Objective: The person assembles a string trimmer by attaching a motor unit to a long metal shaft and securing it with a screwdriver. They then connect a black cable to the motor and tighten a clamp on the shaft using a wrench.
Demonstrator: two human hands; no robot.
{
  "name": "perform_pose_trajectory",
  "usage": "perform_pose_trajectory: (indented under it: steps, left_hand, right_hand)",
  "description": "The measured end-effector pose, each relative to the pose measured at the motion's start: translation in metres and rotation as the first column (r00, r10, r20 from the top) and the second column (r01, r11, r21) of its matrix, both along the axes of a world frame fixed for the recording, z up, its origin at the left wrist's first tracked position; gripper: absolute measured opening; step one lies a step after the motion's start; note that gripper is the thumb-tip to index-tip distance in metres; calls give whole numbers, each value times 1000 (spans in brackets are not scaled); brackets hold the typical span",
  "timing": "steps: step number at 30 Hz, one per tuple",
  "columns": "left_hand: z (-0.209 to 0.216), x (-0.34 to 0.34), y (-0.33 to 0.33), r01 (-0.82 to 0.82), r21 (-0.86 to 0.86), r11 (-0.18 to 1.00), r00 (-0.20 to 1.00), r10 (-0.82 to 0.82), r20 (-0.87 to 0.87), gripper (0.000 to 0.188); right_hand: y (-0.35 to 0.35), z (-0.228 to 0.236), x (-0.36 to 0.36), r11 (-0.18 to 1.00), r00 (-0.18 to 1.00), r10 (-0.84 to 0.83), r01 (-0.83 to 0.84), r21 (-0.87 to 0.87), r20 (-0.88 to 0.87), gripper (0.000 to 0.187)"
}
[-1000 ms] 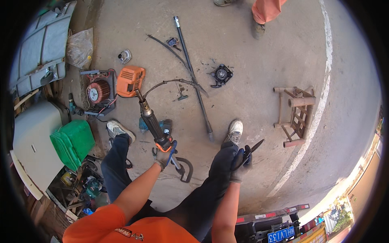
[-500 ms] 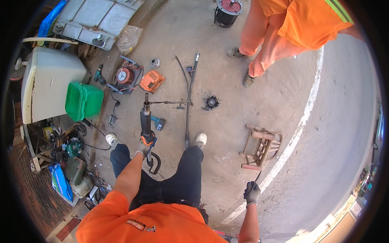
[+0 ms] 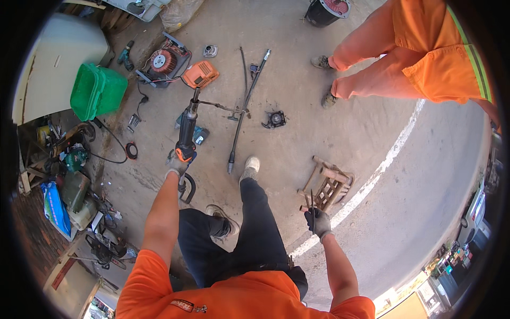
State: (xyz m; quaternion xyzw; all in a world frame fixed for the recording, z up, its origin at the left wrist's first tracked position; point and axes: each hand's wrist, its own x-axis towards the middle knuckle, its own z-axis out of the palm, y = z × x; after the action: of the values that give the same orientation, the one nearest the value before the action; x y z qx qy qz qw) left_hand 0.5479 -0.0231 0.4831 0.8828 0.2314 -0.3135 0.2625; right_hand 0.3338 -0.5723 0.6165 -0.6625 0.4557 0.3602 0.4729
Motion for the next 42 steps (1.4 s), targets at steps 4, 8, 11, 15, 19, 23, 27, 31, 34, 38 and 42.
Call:
perform_pose_trajectory:
  steps: [4, 8, 11, 15, 19, 23, 27, 31, 34, 38, 42]
  left_hand:
    - [-33, -19, 16, -28, 9, 1000, 994, 27, 102, 51]
    - [-49, -26, 29, 25, 11, 1000, 966, -27, 256, 35]
    - [-86, -33, 61, 59, -9, 998, 915, -50, 401, 30]
    - [-81, -15, 70, -142, -152, 978, 951, 178, 255, 36]
    - [-77, -5, 68, -337, -92, 937, 824, 340, 452, 36]
    - [-109, 12, 78, -476, -5, 879, 726, 397, 561, 42]
    - [-111, 58, 60, -461, 126, 878, 763, 321, 561, 36]
    - [-105, 78, 49, -468, -100, 878, 543, 374, 752, 33]
    - [-117, 75, 81, -486, -74, 871, 517, 355, 779, 35]
    - [-111, 80, 71, -495, -43, 868, 523, 337, 783, 35]
    - [-99, 75, 60, -505, 212, 837, 593, 157, 790, 36]
  right_hand:
    - [2, -62, 77, 1000, 996, -19, 17, 25, 88, 17]
    - [41, -108, 143, 799, 841, 533, -536, -273, -94, 50]
    - [75, -154, 176, 764, 787, 599, -616, -191, -147, 60]
    - [93, -278, 163, 788, 843, 526, -532, -309, -110, 62]
    - [100, -399, 153, 820, 891, 437, -451, -353, -123, 65]
    - [105, -494, 139, 862, 931, 332, -364, -354, -149, 58]
    - [100, -559, 145, 735, 795, 584, -604, -307, -166, 50]
    - [149, -518, 266, 905, 892, 426, -417, -87, 154, 45]
    - [205, -537, 342, 978, 993, 40, -61, 199, 107, 58]
    - [243, -594, 394, 837, 842, 536, -521, -165, 58, 55]
    - [255, -581, 403, 717, 729, 684, -666, -206, 23, 48]
